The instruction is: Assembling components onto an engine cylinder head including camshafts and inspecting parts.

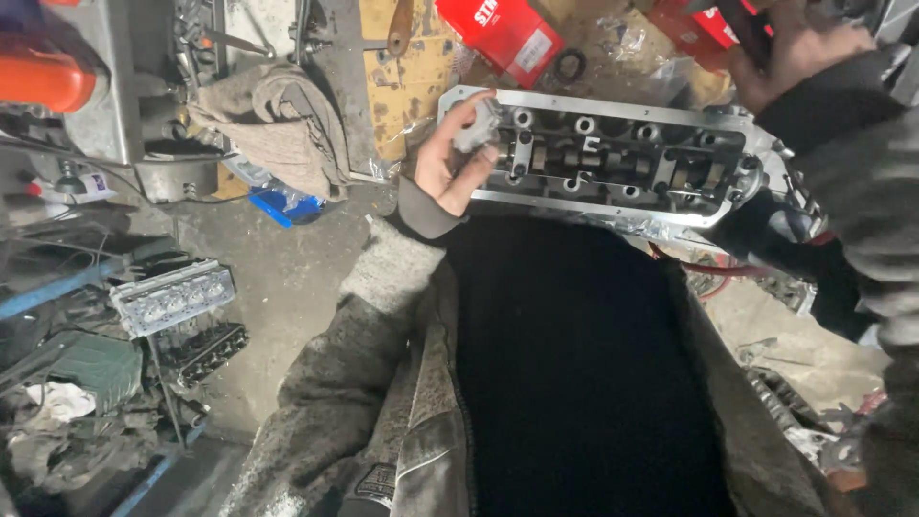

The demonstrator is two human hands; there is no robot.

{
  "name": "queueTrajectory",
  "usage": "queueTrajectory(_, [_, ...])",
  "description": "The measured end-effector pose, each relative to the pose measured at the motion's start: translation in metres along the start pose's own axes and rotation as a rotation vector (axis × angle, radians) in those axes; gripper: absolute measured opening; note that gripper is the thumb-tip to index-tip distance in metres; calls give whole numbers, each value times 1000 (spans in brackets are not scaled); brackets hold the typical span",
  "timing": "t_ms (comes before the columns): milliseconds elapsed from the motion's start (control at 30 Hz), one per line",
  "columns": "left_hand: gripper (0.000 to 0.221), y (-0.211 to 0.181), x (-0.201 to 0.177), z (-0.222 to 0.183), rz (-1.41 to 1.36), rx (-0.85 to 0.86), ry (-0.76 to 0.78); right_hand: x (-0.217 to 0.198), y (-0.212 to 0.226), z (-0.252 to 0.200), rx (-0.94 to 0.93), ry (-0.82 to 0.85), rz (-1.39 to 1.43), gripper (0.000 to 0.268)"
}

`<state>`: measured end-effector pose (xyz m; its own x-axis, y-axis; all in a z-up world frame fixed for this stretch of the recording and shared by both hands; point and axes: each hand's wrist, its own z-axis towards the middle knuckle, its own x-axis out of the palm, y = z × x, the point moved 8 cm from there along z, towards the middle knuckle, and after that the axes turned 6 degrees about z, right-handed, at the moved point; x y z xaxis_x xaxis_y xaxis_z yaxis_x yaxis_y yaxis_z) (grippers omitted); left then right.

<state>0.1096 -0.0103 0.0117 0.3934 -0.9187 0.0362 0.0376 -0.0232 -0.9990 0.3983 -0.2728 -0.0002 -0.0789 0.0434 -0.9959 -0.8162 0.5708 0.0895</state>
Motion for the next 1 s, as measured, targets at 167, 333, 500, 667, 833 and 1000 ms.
queueTrajectory(167, [54,34,-3,-20,136,-276,-81,37,28,39,-241,-269,-256,46])
queueTrajectory(333, [66,10,-3,-26,424,-183,-18,4,64,40,-186,-232,-213,42])
queueTrajectory(500, [73,-3,16,-22,384,-122,52,-61,162,-15,-376,-200,250,47])
queueTrajectory(667, [72,-11,59,-27,112,-59,290,32,216,-85,390,507,1840,68])
queueTrajectory(833, [79,-9,74,-34,514,217,461,60,229,-126,554,377,2448,61])
queueTrajectory(1000, [83,-16,78,-39,601,307,559,70,222,-148,475,155,2219,55])
